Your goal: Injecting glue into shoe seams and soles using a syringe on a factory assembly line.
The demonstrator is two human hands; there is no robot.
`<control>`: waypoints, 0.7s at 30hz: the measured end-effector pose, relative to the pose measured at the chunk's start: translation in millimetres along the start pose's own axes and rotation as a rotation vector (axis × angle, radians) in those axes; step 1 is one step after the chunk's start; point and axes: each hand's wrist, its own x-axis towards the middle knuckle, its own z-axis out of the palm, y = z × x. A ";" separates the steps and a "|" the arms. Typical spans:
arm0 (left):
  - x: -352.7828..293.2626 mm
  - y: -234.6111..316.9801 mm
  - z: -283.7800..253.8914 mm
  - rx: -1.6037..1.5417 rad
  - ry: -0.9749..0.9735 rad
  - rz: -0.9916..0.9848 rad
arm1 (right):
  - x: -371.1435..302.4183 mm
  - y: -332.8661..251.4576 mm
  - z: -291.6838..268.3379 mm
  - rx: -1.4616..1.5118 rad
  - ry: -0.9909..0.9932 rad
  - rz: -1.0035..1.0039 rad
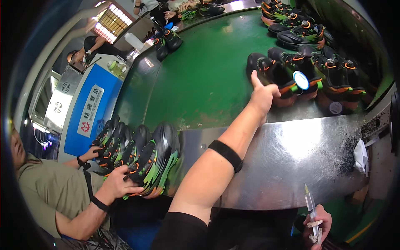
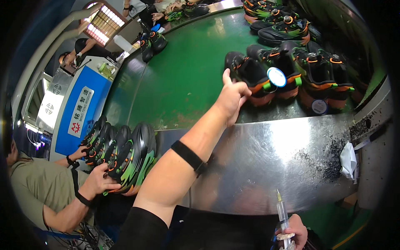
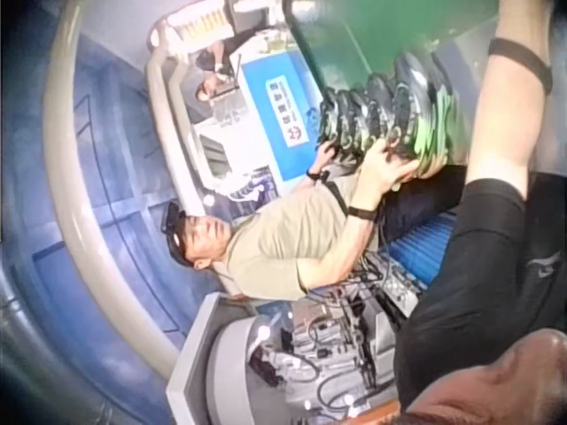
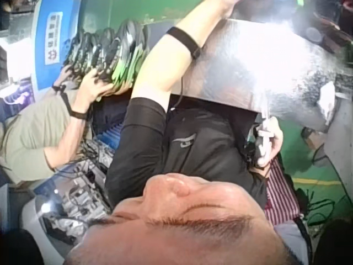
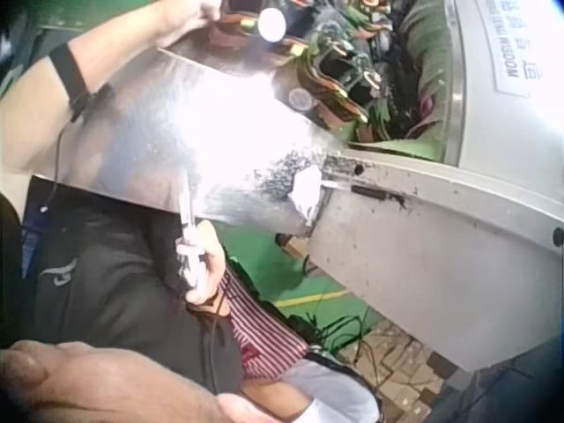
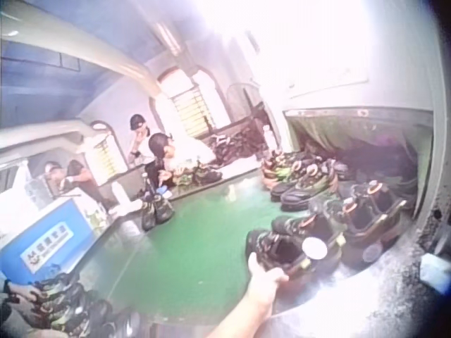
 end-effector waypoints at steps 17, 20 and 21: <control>-276.0 108.6 -100.7 1.667 0.082 0.311 | 19.2 46.8 -31.4 -0.243 -0.456 -0.593; -267.6 109.3 -91.6 1.761 -0.062 0.312 | 18.5 44.7 -31.1 -0.273 -0.443 -0.619; -264.1 109.8 -88.2 1.909 -0.219 0.332 | 17.8 43.2 -31.5 -0.302 -0.448 -0.639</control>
